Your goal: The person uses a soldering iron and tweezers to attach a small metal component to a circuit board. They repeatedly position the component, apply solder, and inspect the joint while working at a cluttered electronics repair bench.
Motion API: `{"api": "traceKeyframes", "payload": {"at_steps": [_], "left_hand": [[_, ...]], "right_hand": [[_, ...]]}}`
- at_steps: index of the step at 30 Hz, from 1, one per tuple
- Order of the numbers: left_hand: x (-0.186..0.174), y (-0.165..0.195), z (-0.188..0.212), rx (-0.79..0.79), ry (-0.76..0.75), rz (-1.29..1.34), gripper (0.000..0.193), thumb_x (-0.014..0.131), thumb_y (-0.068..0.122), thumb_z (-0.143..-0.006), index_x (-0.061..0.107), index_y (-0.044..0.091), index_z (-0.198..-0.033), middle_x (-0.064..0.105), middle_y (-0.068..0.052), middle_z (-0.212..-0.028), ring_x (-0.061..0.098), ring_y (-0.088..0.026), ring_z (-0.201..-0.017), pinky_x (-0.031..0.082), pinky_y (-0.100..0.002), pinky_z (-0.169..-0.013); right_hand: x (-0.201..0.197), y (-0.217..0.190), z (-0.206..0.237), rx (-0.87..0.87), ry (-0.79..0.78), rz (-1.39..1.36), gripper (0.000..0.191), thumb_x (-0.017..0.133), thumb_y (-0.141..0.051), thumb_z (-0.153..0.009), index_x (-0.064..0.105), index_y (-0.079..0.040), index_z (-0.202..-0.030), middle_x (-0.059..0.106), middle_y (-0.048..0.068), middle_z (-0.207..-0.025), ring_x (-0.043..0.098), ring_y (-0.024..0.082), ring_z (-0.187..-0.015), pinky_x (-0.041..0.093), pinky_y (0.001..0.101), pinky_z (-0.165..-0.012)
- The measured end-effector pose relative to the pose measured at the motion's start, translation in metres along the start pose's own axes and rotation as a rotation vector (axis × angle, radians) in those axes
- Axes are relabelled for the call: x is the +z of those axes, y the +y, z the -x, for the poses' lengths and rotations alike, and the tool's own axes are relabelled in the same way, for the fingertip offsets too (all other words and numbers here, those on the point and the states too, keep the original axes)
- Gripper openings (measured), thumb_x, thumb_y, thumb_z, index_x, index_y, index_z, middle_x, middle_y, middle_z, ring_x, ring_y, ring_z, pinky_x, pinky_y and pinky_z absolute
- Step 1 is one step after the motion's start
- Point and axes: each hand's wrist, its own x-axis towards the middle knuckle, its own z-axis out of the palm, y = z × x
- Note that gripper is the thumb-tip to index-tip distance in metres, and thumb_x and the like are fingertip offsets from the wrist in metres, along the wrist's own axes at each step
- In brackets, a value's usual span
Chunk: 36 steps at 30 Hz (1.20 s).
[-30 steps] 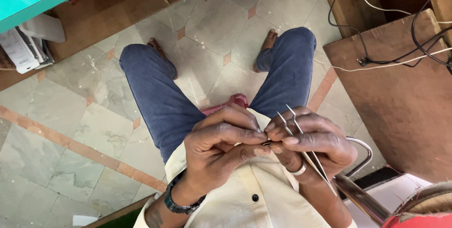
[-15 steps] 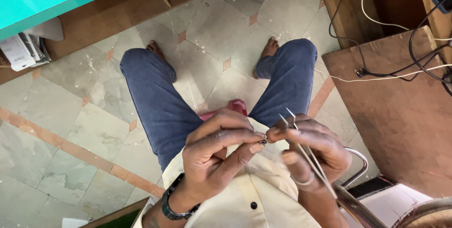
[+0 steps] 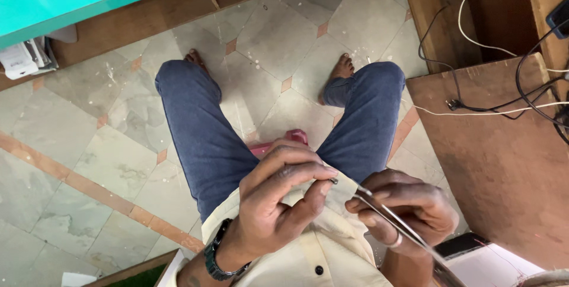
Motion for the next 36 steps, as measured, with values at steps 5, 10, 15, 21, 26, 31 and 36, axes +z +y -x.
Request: {"api": "traceKeyframes", "payload": {"at_steps": [5,10,15,21,26,31,36], "left_hand": [[0.001,0.001,-0.008,0.144,0.009,-0.216,0.03,0.079,-0.008,-0.087,0.068,0.0,-0.114,0.064,-0.008,-0.107,0.067,-0.025,-0.099,0.057,-0.035,-0.085],[-0.001,0.005,-0.01,0.225,-0.046,-0.377,0.034,0.083,-0.007,-0.087,0.067,-0.002,-0.116,0.064,-0.01,-0.108,0.066,-0.026,-0.099,0.059,-0.037,-0.087],[-0.007,0.007,-0.014,0.282,-0.208,-0.472,0.032,0.082,-0.006,-0.089,0.067,-0.008,-0.117,0.063,-0.013,-0.109,0.065,-0.028,-0.1,0.058,-0.037,-0.087],[-0.007,0.012,-0.018,0.279,-0.282,-0.517,0.028,0.08,0.0,-0.088,0.067,-0.01,-0.111,0.061,-0.015,-0.107,0.064,-0.03,-0.1,0.058,-0.04,-0.087],[-0.002,0.01,-0.02,0.187,-0.312,-0.396,0.03,0.08,0.002,-0.085,0.067,-0.01,-0.109,0.06,-0.015,-0.104,0.064,-0.03,-0.098,0.057,-0.04,-0.085],[-0.002,0.009,-0.021,0.171,-0.328,-0.387,0.032,0.081,0.003,-0.085,0.067,-0.01,-0.111,0.06,-0.015,-0.106,0.063,-0.03,-0.099,0.057,-0.04,-0.086],[-0.004,0.009,-0.023,0.177,-0.354,-0.38,0.031,0.08,0.004,-0.088,0.067,-0.011,-0.111,0.061,-0.015,-0.106,0.062,-0.03,-0.101,0.057,-0.041,-0.086]], "right_hand": [[-0.001,-0.002,-0.005,-0.016,0.04,0.153,0.031,0.087,-0.021,-0.085,0.072,0.001,-0.101,0.07,0.008,-0.082,0.07,0.02,-0.071,0.057,0.0279,-0.063],[0.0,-0.017,-0.012,0.079,0.029,0.433,0.033,0.088,-0.019,-0.076,0.073,-0.001,-0.099,0.069,0.007,-0.086,0.07,0.014,-0.07,0.052,0.0228,-0.059],[0.001,-0.021,-0.021,0.082,-0.062,0.584,0.04,0.092,-0.015,-0.068,0.074,0.0,-0.1,0.067,0.007,-0.086,0.066,0.014,-0.075,0.051,0.023,-0.06],[0.009,-0.012,-0.017,0.076,0.014,0.541,0.036,0.091,-0.008,-0.073,0.071,0.001,-0.102,0.072,0.013,-0.096,0.074,0.019,-0.082,0.06,0.0244,-0.069],[0.006,-0.004,-0.008,0.077,0.094,0.425,0.033,0.087,0.001,-0.078,0.066,0.005,-0.103,0.074,0.016,-0.096,0.077,0.023,-0.085,0.066,0.0284,-0.072],[-0.004,-0.003,-0.005,0.129,0.033,0.376,0.029,0.081,0.005,-0.081,0.068,0.009,-0.107,0.073,0.02,-0.099,0.077,0.027,-0.087,0.066,0.0302,-0.073],[0.001,-0.003,-0.004,0.163,0.088,0.301,0.026,0.077,0.003,-0.083,0.069,0.008,-0.107,0.073,0.02,-0.097,0.076,0.026,-0.087,0.067,0.0304,-0.072]]}}
